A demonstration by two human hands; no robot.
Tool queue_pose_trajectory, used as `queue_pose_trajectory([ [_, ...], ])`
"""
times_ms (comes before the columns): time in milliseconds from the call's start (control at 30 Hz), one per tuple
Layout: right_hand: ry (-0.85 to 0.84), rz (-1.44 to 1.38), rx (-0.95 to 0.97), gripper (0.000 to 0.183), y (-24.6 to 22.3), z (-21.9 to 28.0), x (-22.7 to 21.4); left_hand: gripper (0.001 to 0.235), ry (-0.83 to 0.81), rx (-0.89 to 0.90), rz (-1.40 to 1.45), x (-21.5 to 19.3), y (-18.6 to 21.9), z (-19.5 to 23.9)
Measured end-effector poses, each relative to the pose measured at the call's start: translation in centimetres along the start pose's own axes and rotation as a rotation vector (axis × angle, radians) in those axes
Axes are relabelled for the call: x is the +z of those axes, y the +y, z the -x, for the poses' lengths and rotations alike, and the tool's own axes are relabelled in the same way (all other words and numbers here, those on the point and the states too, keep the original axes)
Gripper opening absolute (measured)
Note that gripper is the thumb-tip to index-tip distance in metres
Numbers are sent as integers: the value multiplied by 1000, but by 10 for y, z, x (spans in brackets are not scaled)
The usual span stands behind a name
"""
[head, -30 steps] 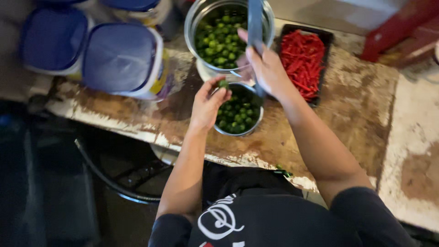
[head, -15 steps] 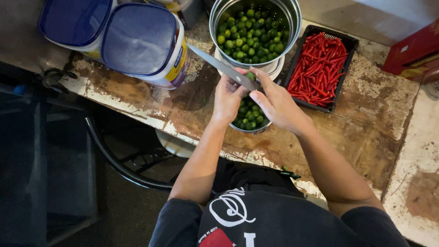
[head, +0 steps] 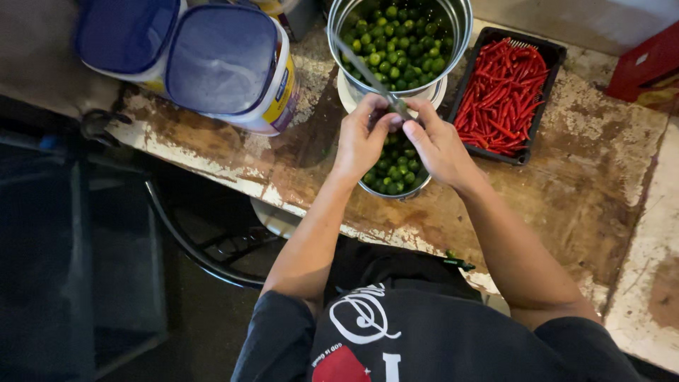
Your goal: The person picks up small green fruits from a large metal bowl and cuts them one by one with a knife, dropping the pieces into a smaller metal container.
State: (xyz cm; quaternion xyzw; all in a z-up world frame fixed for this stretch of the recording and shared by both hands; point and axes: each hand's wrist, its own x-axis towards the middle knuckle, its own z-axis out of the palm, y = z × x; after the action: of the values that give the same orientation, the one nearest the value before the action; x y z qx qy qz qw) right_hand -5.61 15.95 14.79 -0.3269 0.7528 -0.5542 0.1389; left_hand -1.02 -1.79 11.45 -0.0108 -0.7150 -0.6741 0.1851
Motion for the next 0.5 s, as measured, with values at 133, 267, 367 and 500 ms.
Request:
queue_pose_trajectory([
  [133,62,-55,39,37,11,0,-1,17,-60,110,-138,0,12,-9],
  [267,131,-160,-82,34,23,-7,-2,22,-107,295,-444,6,10,-15],
  [367,155,71,39,36,38,-21,-10,21,-178,101,-158,11,2,-36],
  [500,128,-371,266,44,59,-33,-19,41,0,47,-138,3,3,-68],
])
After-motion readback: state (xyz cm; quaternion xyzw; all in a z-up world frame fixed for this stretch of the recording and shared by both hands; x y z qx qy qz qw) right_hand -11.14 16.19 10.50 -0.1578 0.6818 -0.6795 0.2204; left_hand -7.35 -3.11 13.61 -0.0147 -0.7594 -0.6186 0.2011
